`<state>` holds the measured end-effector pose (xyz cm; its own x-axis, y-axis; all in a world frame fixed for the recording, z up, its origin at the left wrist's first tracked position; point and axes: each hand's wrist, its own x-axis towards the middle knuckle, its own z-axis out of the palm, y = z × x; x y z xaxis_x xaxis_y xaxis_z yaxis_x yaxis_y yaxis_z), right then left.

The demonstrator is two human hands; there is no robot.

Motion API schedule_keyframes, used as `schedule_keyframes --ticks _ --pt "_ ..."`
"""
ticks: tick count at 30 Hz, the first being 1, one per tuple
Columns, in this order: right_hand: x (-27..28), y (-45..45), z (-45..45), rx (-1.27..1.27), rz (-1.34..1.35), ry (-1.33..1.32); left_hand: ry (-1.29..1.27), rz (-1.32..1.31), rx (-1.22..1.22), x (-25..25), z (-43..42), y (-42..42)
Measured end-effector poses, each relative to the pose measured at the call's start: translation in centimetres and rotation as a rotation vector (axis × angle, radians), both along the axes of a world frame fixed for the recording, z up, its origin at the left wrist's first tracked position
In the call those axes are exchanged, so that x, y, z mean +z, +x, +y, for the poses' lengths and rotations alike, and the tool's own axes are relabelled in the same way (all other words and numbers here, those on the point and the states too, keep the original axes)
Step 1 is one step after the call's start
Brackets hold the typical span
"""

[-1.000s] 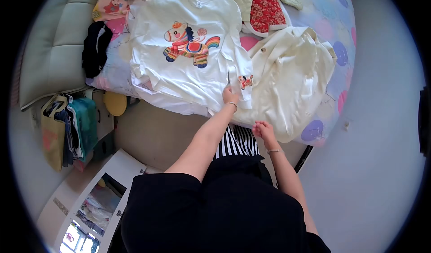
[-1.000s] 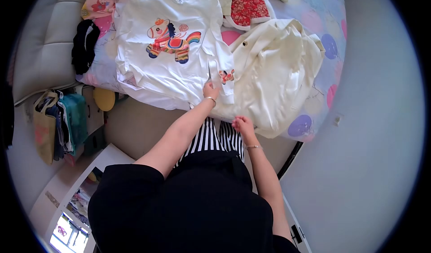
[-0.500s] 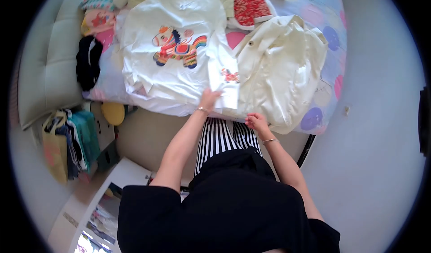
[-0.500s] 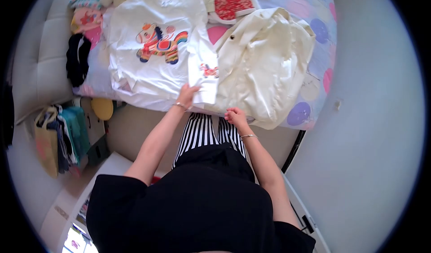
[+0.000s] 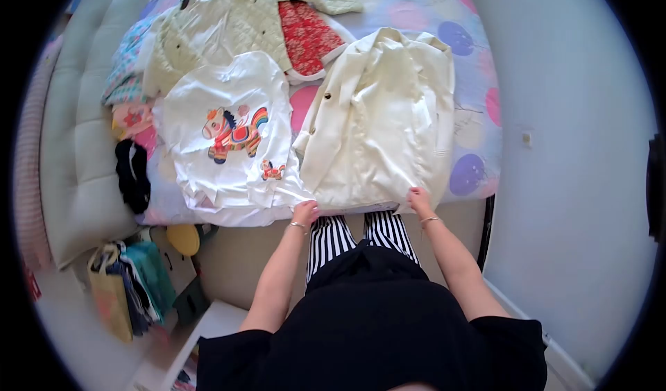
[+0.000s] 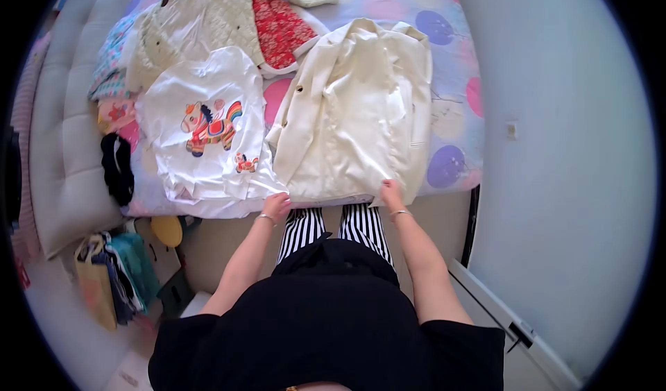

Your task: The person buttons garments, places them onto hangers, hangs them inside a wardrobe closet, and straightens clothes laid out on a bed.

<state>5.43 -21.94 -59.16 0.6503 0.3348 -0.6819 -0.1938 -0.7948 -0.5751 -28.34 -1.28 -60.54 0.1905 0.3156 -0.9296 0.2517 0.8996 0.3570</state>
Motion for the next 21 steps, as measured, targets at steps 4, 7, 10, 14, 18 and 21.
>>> schedule_keyframes --ticks 4,7,10,14,18,21 --pt "2.0 7.9 -3.1 -0.086 -0.137 -0.085 -0.117 0.220 0.113 -0.7 -5.3 4.9" --pt "-5.0 15.4 -8.6 0.068 -0.296 -0.147 -0.128 0.240 0.157 -3.0 -8.2 8.7" --pt "-4.5 19.0 -8.4 0.144 -0.288 -0.207 -0.118 0.306 0.360 -3.8 -10.2 12.8" --pt "-6.3 20.7 -7.7 0.177 -0.196 -0.270 -0.115 0.202 0.530 -3.6 -11.0 15.4" --pt "-11.6 22.8 -8.1 0.300 0.125 -0.218 -0.047 0.247 0.710 -3.6 -10.2 16.4" --pt "-5.3 18.6 -4.5 -0.052 0.395 0.077 -0.147 0.368 0.800 -4.9 -9.2 14.9"
